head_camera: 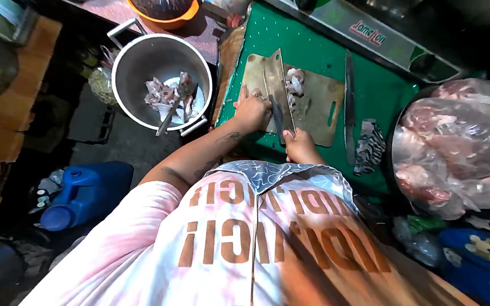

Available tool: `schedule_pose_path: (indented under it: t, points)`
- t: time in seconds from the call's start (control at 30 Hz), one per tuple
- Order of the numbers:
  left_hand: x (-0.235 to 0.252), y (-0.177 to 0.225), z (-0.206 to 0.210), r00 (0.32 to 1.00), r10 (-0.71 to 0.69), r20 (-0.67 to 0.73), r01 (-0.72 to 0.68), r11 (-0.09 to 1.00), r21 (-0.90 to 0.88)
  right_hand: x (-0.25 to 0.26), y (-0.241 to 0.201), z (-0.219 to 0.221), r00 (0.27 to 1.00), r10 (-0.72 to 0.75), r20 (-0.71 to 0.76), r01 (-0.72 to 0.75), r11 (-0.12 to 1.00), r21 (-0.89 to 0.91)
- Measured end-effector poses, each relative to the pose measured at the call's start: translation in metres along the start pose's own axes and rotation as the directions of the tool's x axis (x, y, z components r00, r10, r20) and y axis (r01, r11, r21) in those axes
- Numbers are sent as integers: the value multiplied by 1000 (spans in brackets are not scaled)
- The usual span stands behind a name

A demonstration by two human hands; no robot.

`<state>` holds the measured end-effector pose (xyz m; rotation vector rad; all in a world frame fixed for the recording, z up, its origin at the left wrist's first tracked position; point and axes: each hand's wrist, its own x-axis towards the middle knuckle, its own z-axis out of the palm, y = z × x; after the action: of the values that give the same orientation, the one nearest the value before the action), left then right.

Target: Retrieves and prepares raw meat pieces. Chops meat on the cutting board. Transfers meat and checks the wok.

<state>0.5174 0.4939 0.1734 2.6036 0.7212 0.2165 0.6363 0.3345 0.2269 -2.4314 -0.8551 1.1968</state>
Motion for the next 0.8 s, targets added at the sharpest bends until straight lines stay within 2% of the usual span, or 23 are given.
schedule_pose_path:
  t: [0.13, 0.27, 0.37, 0.53, 0.63, 0.73, 0.8]
  points:
    - [5, 2, -7, 997, -24, 74, 26, 999, -27, 24, -43, 3, 999, 1, -44, -4, 998, -66]
    - [8, 2, -12, 995, -64, 81, 65, 998, -8, 55, -79, -3, 996, -60, -59, 51, 989, -136]
    - [9, 4, -18, 992, -89, 94, 87, 996, 30, 47, -71, -7, 997, -66, -42, 59, 986, -156]
    - [10, 6, -12, 988, -113, 102, 110, 993, 32, 16, -9, -3, 1000, -5, -3, 5, 996, -92]
    - [11, 7, -13, 991, -64, 115, 59, 997, 53, 25, -38, -5, 1000, 22, -16, -24, 993, -114]
    - [13, 9, -19, 987, -53, 154, 43, 996, 72, 52, -73, -7, 998, -43, -45, 38, 994, -103]
    - [12, 13, -24, 979, -62, 194, 44, 995, 93, 62, -79, -11, 993, -108, -48, 102, 988, -120]
